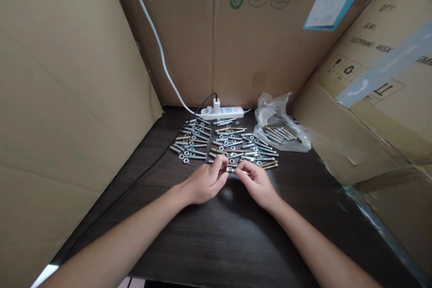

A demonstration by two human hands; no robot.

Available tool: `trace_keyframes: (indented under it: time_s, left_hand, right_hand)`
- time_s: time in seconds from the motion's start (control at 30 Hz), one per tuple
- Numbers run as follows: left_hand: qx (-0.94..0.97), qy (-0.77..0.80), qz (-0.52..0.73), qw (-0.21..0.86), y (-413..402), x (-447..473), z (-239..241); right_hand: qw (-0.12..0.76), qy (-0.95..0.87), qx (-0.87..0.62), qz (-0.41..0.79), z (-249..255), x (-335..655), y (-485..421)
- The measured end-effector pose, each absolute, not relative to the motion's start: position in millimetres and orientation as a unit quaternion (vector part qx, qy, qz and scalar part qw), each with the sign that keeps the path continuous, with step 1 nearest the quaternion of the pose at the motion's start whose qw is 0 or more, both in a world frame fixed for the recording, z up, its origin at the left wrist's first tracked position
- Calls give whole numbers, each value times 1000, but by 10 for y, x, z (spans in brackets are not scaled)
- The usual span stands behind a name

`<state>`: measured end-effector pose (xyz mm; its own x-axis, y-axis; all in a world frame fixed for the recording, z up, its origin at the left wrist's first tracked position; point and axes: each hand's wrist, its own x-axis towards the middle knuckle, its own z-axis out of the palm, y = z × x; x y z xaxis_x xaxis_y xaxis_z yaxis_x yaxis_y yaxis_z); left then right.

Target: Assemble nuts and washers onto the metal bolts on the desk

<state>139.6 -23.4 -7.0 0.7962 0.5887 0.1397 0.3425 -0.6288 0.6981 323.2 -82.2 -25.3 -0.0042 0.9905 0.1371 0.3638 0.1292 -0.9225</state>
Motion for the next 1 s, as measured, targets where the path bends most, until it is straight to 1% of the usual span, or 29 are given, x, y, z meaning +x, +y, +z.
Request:
trace_keyframes:
  time_s: [0.23,0.37,0.47,0.67,0.83,1.0]
  left_hand:
    - [865,280,188,371,-206,1405,-88]
    - [863,310,172,359,-187,1412,-38]
    - [868,305,168,355,-183,1413,-24]
    - [860,304,197,359,-180,1399,-91]
    - [858,305,225,346,-164,1405,-90]
    - [874,269,208,348,-159,1432,-92]
  right_hand:
    - [435,-607,-573,337,-277,3218,-822]
    - [431,-609,-581,326,-281,3212,-825]
    - [431,-610,-582,321,-275,3209,-826]
    - [440,-609,-587,301,-259,3231,-822]
    - [442,-600,-588,314,-260,3233,-835]
    - [441,-600,-582,327,-244,3218,-851]
